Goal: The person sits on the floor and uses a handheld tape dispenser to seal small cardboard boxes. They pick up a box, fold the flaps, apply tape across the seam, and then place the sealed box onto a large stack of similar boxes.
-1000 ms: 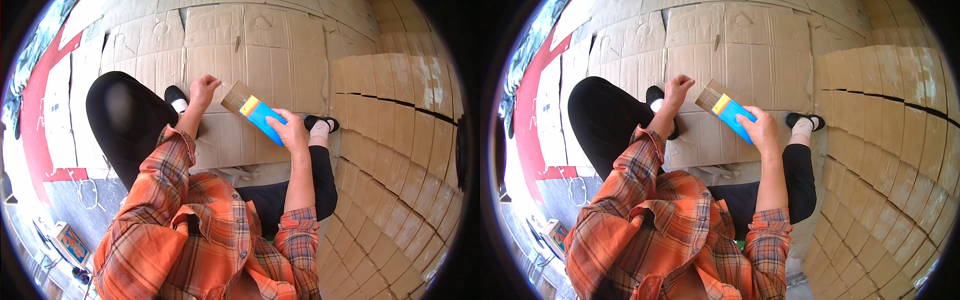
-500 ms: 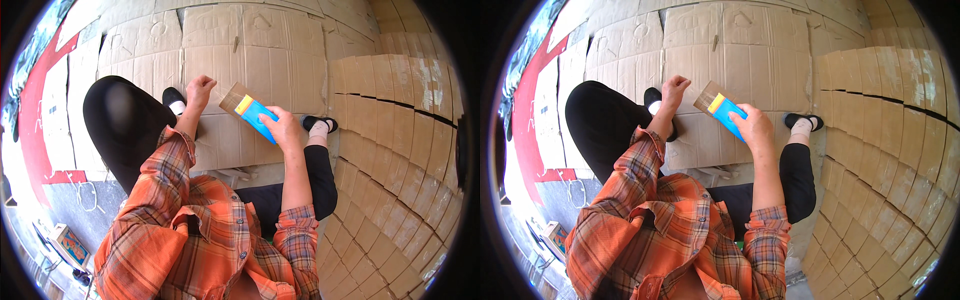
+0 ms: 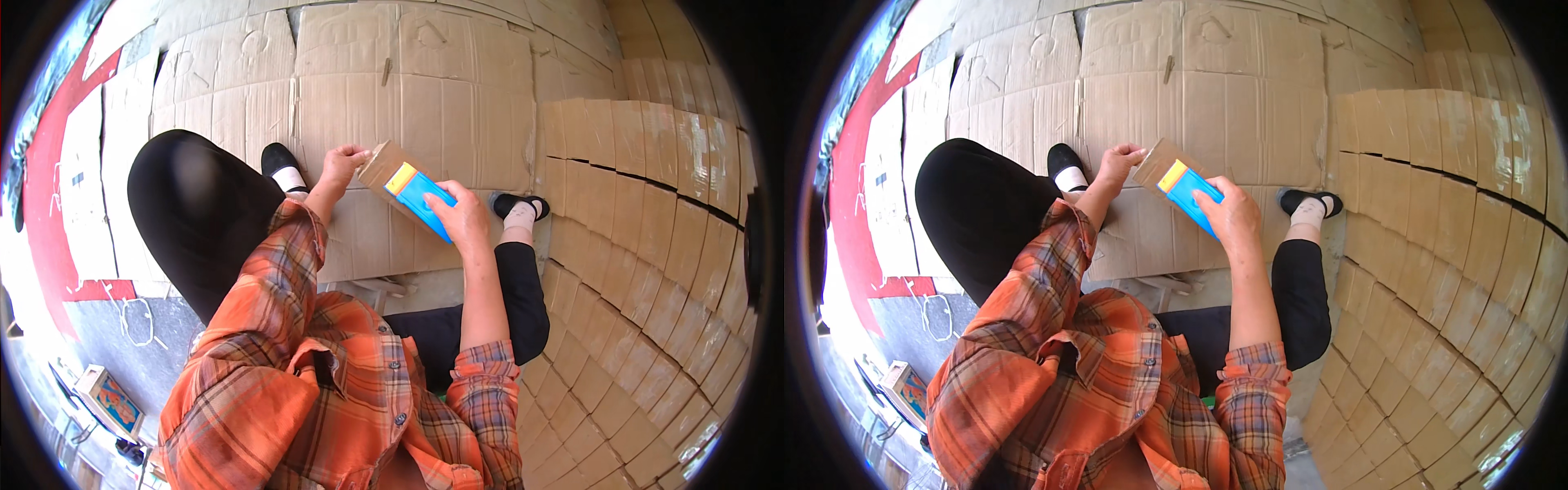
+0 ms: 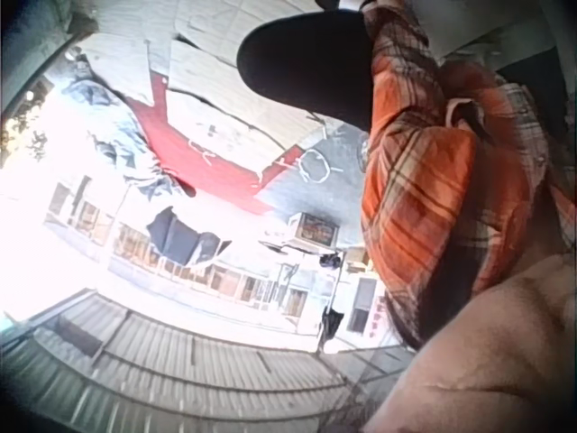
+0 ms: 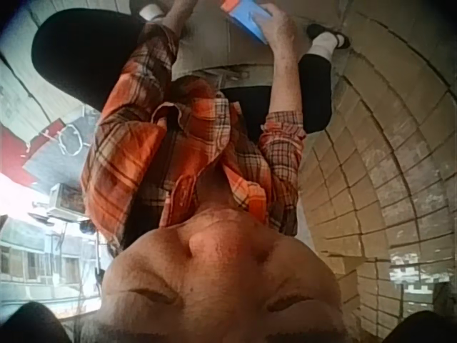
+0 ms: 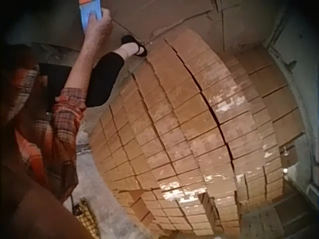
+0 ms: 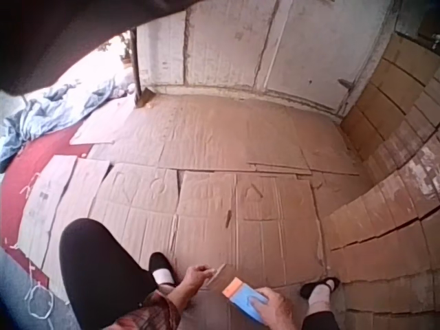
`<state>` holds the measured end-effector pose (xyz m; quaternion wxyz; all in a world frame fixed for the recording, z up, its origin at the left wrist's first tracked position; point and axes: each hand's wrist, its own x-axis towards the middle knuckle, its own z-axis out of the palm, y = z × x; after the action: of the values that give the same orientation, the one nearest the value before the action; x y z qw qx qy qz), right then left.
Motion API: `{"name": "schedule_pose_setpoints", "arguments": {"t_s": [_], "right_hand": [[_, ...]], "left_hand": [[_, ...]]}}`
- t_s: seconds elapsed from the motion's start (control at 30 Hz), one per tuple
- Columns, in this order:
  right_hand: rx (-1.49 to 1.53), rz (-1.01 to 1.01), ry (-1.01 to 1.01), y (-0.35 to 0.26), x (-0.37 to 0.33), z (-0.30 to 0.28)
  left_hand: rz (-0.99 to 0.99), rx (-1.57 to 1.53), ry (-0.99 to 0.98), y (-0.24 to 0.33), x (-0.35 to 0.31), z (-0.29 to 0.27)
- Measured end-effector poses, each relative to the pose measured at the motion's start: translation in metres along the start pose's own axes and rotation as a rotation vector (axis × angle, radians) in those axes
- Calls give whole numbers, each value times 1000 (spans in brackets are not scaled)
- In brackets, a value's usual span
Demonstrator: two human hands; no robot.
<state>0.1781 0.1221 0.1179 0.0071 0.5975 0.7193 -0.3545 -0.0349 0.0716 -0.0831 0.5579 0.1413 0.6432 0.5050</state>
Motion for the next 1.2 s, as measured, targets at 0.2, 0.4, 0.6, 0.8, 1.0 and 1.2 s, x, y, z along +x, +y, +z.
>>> {"name": "schedule_pose_setpoints", "arguments": {"t_s": [0.2,0.4,0.6,0.8,1.0,1.2], "right_hand": [[30,44,-19,1,0,1],[26,20,9,6,0,2],[21,23,11,4,-1,1],[36,23,31,6,-5,1],[17,34,27,7,-3,1],[4,40,37,8,-4,0]], "left_hand": [[-72,-120,-15,1,-7,8],[-194,-154,173,8,-15,22],[-7,-64,295,-9,-21,11],[84,-152,-37,41,-70,26],[31,-40,-180,29,-50,19],[-8,-20,-246,35,-48,23]]}}
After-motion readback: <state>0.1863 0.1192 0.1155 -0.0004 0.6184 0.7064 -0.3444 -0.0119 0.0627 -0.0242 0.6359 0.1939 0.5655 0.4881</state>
